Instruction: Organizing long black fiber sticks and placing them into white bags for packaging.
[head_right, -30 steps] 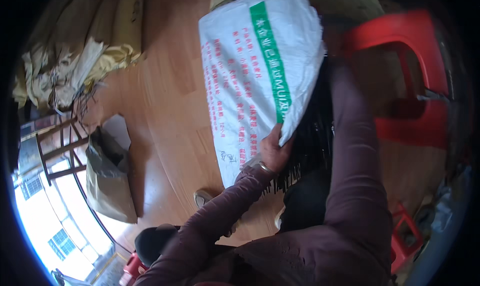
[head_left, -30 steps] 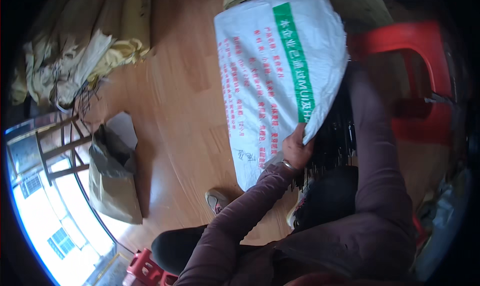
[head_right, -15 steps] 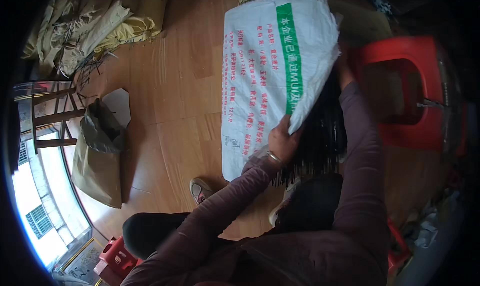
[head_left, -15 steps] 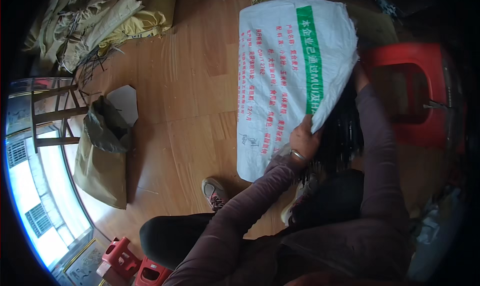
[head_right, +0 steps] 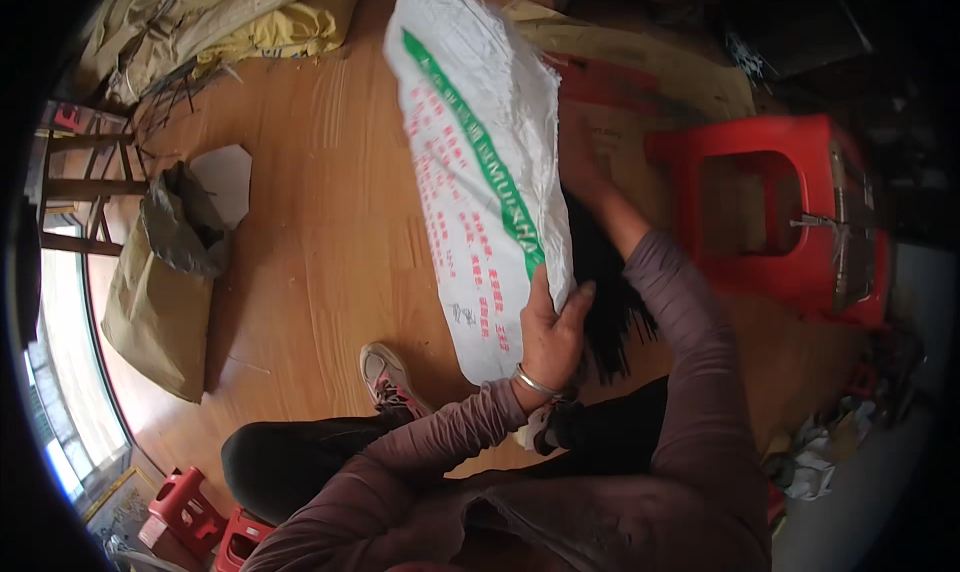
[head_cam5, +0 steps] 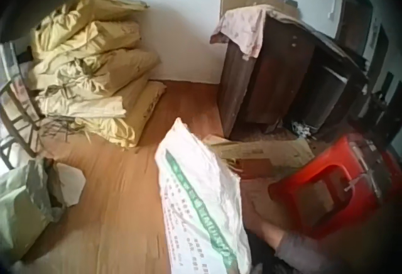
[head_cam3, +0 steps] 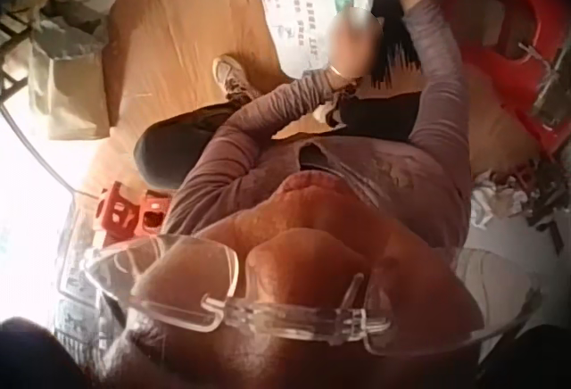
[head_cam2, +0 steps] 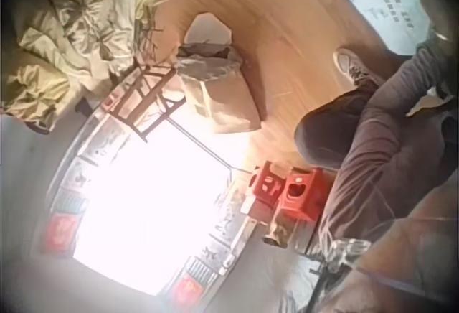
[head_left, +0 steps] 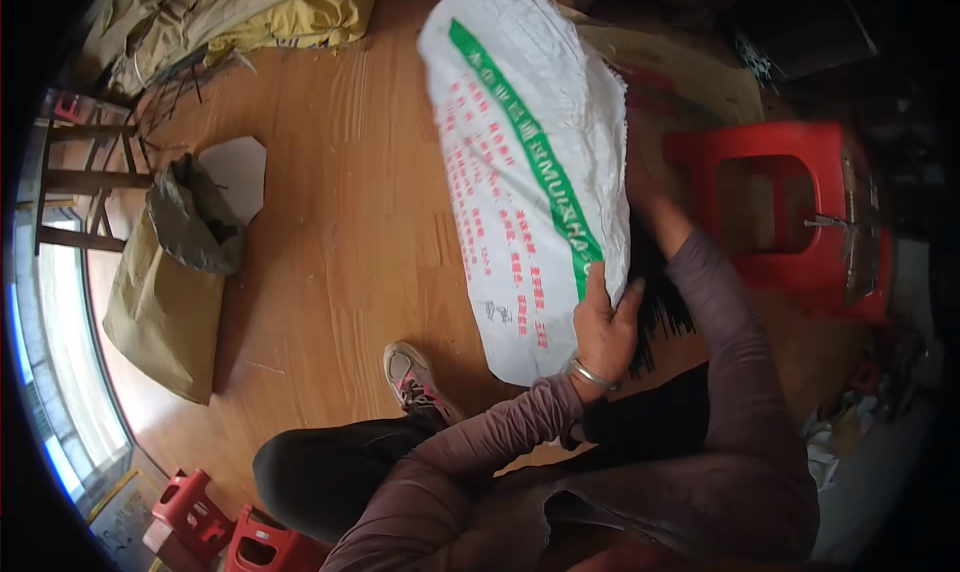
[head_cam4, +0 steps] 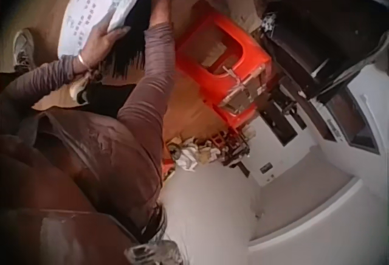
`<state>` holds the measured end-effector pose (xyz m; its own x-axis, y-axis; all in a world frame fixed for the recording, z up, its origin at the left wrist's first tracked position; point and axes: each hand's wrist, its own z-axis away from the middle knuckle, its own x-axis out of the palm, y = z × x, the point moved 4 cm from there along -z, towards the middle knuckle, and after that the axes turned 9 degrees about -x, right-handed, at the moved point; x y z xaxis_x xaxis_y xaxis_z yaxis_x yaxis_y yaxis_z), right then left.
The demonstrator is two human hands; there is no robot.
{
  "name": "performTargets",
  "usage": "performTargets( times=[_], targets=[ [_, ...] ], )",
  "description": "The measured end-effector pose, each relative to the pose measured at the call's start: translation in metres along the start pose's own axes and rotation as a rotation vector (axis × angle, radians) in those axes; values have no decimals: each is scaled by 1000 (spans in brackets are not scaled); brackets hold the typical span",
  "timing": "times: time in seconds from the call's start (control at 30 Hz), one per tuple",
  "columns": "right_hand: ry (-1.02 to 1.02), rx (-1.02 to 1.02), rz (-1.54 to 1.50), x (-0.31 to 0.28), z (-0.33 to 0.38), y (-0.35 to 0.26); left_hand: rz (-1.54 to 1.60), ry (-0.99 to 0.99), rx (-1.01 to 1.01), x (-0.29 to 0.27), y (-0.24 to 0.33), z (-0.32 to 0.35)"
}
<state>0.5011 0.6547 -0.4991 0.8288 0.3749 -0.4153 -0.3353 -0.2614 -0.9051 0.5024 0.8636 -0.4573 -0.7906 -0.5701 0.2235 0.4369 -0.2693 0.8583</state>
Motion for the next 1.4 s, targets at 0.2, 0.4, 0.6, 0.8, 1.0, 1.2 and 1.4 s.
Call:
performTargets(
  times=[0.2,0.4,0.6,0.8,1.0,1.2,1.4],
  targets=[
    [-319,254,-462,91,1,-47,63,88,-21,6,-11,-22],
    [-678,-300,-240,176,19,-104,-171,162,-62,-44,-14,-59],
    [-682,-410,-148,189,36,-101,-147,-6,159,-64,-16,-79],
    [-594,-511,-59,193,26,-83,-36,-604,-364,-76,-6,-82],
    [-522,-272,-41,188,6,-57,-1664,-375,1081,-156,50,-85],
    [-541,-219,-234,184,19,-66,-1509,-50,831,-197,108,-126],
    [-642,-245,19,184,32,-78,-1434,-169,756,-212,56,-183]
  ],
)
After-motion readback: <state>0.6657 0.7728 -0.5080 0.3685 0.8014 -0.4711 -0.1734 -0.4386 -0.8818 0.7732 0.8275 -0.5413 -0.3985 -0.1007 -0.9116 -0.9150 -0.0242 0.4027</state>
